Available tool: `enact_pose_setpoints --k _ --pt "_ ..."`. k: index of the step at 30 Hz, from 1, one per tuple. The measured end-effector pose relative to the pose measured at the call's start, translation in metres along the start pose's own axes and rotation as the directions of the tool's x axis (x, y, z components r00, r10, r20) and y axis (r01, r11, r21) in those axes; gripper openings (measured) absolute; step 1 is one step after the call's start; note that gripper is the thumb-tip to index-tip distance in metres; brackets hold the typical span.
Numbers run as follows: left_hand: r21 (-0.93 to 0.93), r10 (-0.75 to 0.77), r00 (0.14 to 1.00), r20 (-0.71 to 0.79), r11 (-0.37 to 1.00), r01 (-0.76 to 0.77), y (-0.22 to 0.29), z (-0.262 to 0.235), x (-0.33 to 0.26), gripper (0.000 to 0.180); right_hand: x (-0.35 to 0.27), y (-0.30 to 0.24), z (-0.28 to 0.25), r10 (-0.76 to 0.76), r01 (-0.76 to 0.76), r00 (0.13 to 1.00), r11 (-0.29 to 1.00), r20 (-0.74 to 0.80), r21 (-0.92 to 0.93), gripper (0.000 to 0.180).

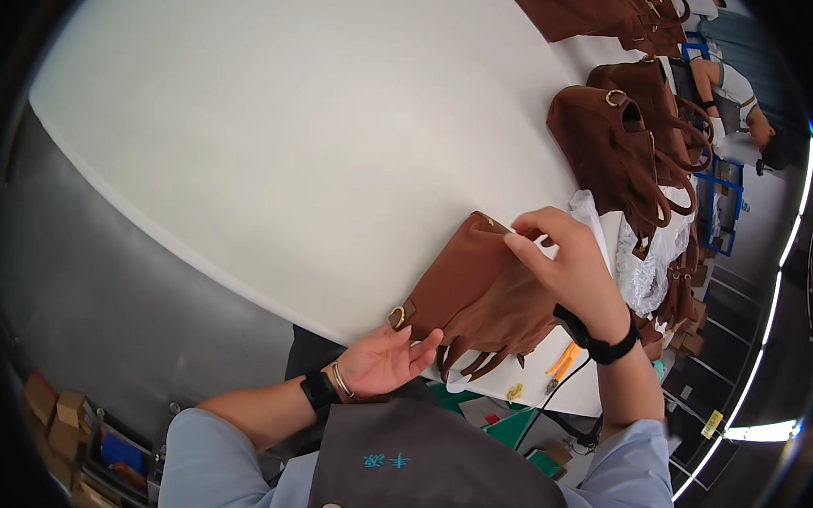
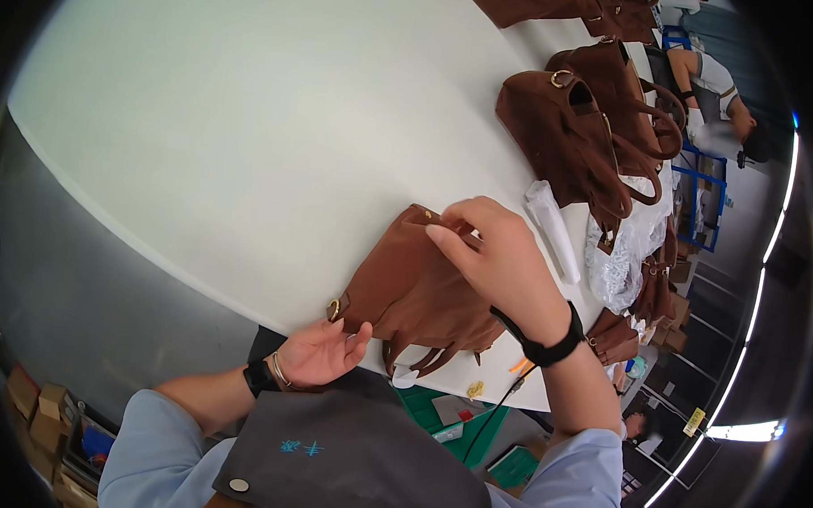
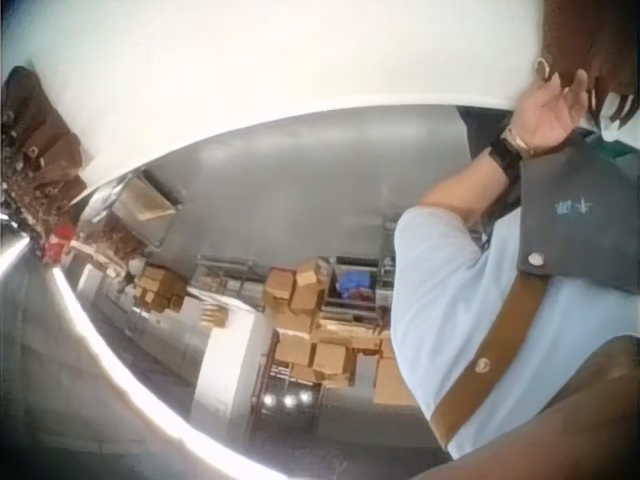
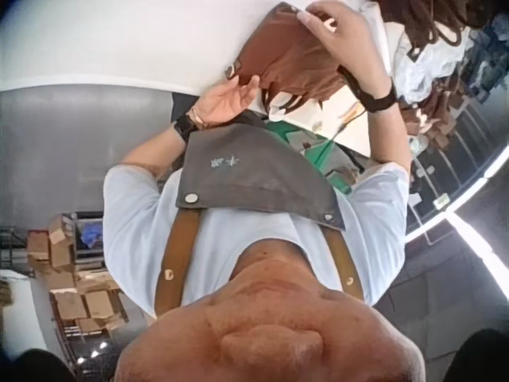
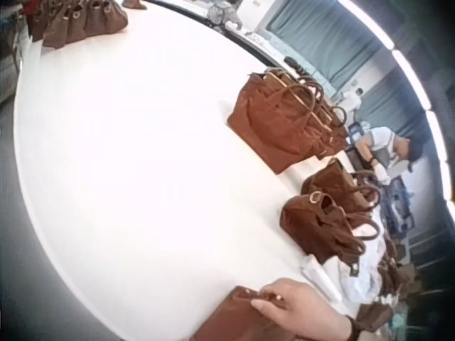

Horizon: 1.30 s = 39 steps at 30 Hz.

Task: The person wipes the exterior of brown handbags with a white cloth at a factory workstation. They handle the bags one by one, turning them over to clean different sides and corners, then placing them back on the table.

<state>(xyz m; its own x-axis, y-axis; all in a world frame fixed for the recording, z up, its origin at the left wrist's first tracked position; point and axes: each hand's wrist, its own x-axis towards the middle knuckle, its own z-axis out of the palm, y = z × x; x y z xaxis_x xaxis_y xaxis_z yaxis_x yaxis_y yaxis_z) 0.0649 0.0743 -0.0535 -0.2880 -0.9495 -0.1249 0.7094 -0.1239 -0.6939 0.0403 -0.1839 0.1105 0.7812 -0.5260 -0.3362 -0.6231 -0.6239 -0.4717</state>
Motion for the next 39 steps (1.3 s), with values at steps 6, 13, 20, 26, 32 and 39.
enact_pose_setpoints --k 6,13,20,26,32,39 --pt "-0.087 0.018 0.996 -0.084 0.996 -0.026 -0.010 -0.020 -0.023 0.018 0.046 -0.005 0.020 0.066 0.058 0.924 0.950 0.376 -0.308 0.033" --pt "-0.083 -0.013 0.995 -0.094 0.997 0.005 -0.008 -0.026 -0.022 0.022 0.082 -0.025 0.036 0.233 0.145 0.599 0.909 0.766 -0.390 0.045" --pt "-0.015 0.009 0.989 -0.149 1.000 -0.012 -0.012 -0.029 -0.017 0.043 0.092 -0.006 0.046 0.283 0.042 0.448 0.941 0.848 -0.336 0.045" --pt "-0.063 -0.005 0.997 -0.071 0.998 0.000 -0.010 -0.033 -0.016 0.027 0.097 0.008 0.055 0.197 0.160 0.445 0.942 0.874 -0.294 0.041" --pt "0.026 0.044 0.998 -0.052 0.999 -0.043 -0.011 -0.034 -0.014 0.031 0.091 -0.003 0.043 0.212 -0.045 0.490 0.975 0.845 -0.218 0.037" --pt "0.073 0.092 0.987 -0.129 0.994 -0.083 -0.016 -0.029 -0.015 0.034 0.069 0.011 0.034 -0.044 -0.099 0.704 0.982 0.709 0.160 0.036"
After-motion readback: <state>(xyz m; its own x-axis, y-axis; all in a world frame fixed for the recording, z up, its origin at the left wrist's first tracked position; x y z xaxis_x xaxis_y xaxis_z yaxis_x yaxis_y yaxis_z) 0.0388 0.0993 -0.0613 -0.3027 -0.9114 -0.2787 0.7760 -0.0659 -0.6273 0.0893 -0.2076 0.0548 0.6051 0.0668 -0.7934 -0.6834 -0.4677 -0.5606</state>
